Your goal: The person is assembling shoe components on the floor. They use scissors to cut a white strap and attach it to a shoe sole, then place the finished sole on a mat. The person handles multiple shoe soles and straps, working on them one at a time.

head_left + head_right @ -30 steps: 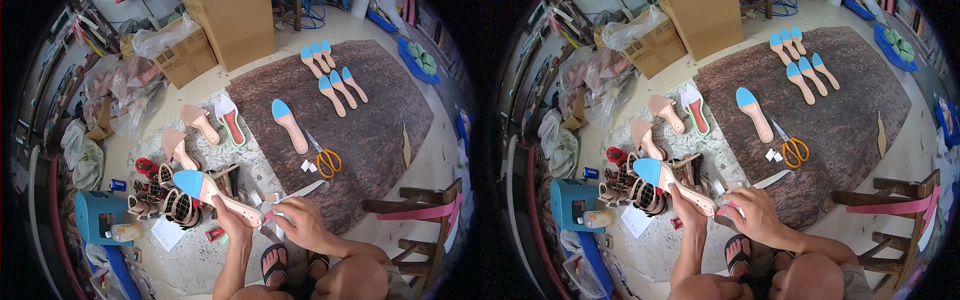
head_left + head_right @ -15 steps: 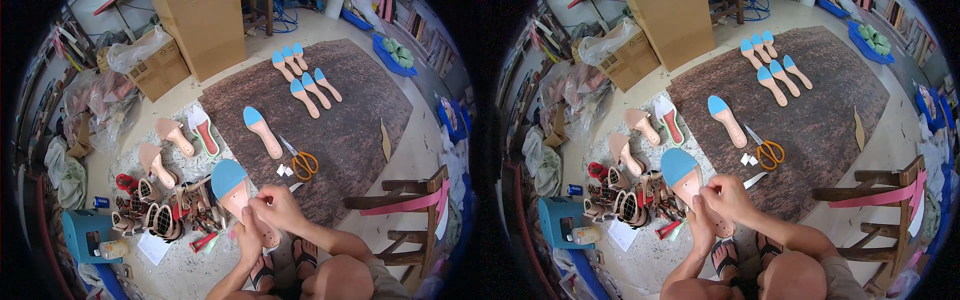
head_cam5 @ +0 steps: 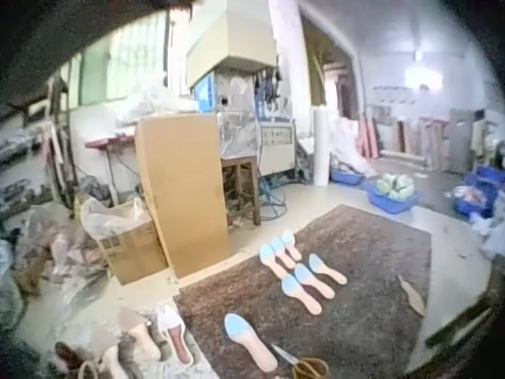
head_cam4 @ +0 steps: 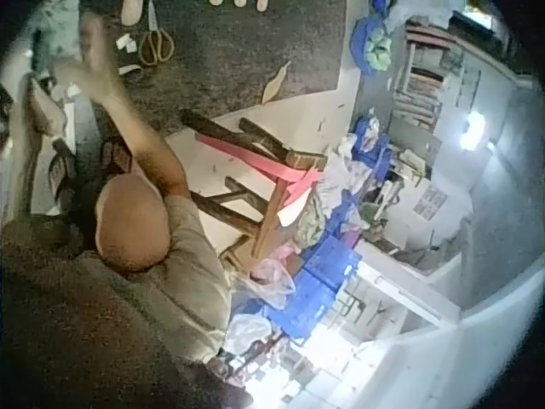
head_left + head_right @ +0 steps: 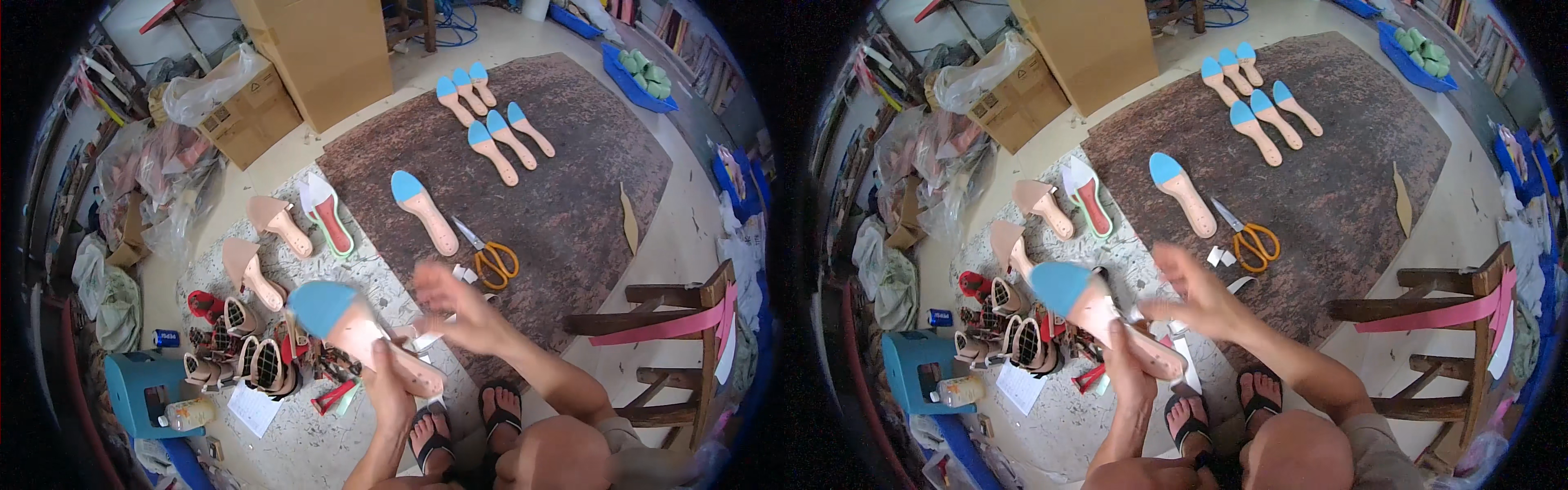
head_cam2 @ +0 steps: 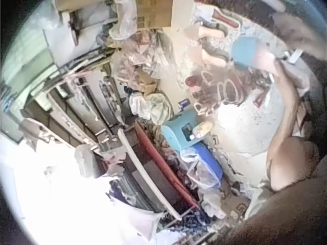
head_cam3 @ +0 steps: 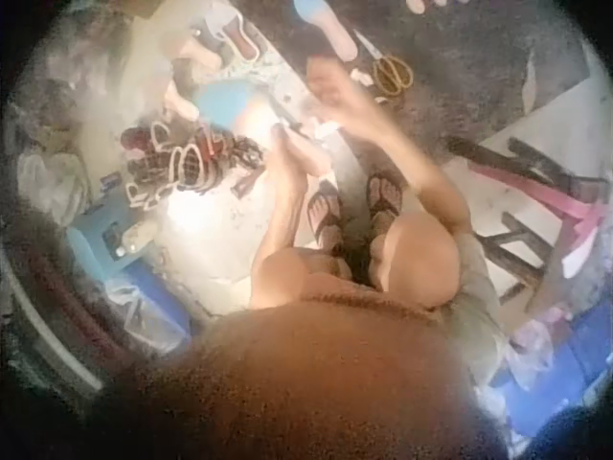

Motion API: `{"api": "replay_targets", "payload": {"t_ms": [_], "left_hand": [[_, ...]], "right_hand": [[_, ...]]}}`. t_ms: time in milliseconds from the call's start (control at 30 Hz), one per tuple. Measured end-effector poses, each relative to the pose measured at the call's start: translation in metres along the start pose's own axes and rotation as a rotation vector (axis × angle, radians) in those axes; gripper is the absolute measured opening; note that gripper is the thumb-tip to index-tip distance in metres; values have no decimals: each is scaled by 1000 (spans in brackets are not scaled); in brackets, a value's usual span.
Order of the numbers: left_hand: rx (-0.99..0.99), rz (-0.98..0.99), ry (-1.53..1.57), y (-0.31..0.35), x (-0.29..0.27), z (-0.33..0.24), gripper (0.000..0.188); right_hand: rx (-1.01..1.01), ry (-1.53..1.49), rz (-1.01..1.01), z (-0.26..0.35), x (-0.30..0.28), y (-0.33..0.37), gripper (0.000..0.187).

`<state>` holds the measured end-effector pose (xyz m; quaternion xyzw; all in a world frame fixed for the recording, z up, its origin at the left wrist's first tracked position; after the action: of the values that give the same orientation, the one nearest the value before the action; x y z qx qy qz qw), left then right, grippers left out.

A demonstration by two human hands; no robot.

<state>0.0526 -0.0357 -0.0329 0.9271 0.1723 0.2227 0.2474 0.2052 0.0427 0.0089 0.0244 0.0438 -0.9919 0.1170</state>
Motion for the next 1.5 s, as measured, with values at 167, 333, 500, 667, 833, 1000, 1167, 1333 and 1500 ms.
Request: {"api": "replay_targets", "payload": {"t_ms": [167, 333, 500, 667, 833, 1000, 1167, 1333, 1500], "left_hand": [[69, 95, 280, -9, -5, 7, 59], [-251, 143, 56, -13, -25, 31, 71], [822, -58, -1273, 32, 6, -42, 50], [610, 847, -1179, 31, 23, 4, 29], [477, 657, -1501, 33, 13, 11, 31], [516, 636, -1357, 35, 8, 18, 27], [366, 621, -1073, 41, -5, 21, 24], [68, 540, -569, 43, -18, 40, 22], [-196, 529, -285, 44, -9, 48, 36]], "right_hand": [[156, 79, 336, 1, 32, 49, 23], [-153, 241, 140, 32, -11, 42, 22], [-270, 575, 325, 59, -24, 42, 25], [-151, 391, 716, 64, -17, 63, 30], [169, 710, 715, 74, -61, 51, 31], [254, 631, 674, 86, -77, 31, 32], [409, 311, 665, 66, -83, 25, 29], [556, -94, 482, 44, -81, 28, 18], [507, 44, 465, 14, -69, 38, 18]]}}
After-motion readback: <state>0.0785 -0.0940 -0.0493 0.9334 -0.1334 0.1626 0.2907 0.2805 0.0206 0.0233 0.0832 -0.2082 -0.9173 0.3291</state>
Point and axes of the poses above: each hand's wrist, its own y-axis away from the middle knuckle, its own x-axis out of the palm, z = x × y, the point moved 6 cm from there along -y, towards the middle knuckle, and after that the axes turned 5 degrees about -x, right-handed, at the moved point
